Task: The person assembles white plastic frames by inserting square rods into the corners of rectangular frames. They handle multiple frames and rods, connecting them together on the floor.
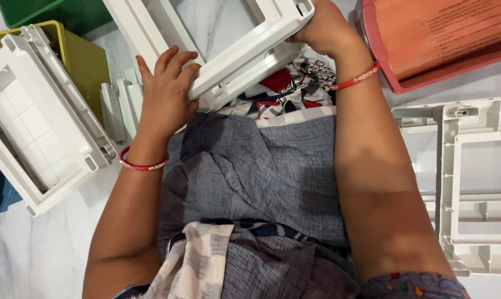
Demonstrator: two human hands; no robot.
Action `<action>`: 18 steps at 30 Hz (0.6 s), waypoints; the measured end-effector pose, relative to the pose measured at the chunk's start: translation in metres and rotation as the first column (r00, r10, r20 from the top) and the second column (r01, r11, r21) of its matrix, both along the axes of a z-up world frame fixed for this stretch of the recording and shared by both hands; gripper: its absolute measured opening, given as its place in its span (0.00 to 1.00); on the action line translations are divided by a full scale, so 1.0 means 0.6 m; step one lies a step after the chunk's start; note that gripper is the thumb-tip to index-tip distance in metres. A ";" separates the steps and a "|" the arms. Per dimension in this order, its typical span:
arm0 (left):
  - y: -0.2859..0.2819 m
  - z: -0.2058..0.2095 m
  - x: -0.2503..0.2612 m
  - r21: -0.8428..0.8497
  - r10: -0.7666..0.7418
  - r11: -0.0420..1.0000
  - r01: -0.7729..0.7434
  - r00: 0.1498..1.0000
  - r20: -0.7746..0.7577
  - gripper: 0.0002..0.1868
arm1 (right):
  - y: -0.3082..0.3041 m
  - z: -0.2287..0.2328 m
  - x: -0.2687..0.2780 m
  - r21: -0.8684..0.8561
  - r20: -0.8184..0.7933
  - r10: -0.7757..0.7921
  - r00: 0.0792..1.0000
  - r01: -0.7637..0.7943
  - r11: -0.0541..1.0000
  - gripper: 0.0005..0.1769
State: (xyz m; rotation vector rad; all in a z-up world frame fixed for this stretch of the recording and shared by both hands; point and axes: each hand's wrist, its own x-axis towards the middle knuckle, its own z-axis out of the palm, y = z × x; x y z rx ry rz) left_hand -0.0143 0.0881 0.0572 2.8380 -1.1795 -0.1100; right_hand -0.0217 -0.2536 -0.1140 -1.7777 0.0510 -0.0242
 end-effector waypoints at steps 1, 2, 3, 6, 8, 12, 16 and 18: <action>0.000 0.008 0.001 0.007 -0.004 1.000 0.004 1.000 0.011 0.33 | -0.003 0.010 -0.003 -0.031 0.011 0.005 1.000 -0.005 0.999 0.26; -0.001 0.016 0.002 0.015 -0.009 1.000 0.009 1.000 0.021 0.33 | -0.005 0.021 -0.008 -0.061 0.022 0.011 1.000 -0.009 0.998 0.27; -0.003 0.025 0.000 0.024 -0.014 1.000 0.013 0.999 0.032 0.33 | -0.008 0.032 -0.015 -0.090 0.033 0.016 0.999 -0.013 0.996 0.28; -0.011 0.050 -0.009 -0.007 -0.005 1.000 0.005 0.999 0.050 0.33 | -0.017 0.073 -0.034 -0.155 0.099 -0.043 0.994 0.058 0.986 0.26; -0.016 0.061 -0.014 -0.023 -0.021 0.999 0.022 1.000 0.020 0.33 | -0.024 0.102 -0.048 0.051 0.076 -0.082 0.994 0.078 0.996 0.22; -0.018 0.071 -0.009 -0.031 -0.054 0.998 0.055 0.998 0.026 0.34 | -0.042 0.152 -0.081 0.318 0.023 -0.028 0.999 0.020 0.948 0.17; -0.003 0.062 0.028 -0.041 -0.061 0.997 0.069 0.984 0.167 0.31 | -0.042 0.174 -0.094 0.313 0.038 0.080 0.996 -0.088 0.946 0.22; 0.016 0.055 0.053 -0.011 -0.043 0.999 0.048 0.967 0.250 0.30 | -0.029 0.171 -0.090 0.274 0.054 0.119 0.991 -0.129 0.953 0.25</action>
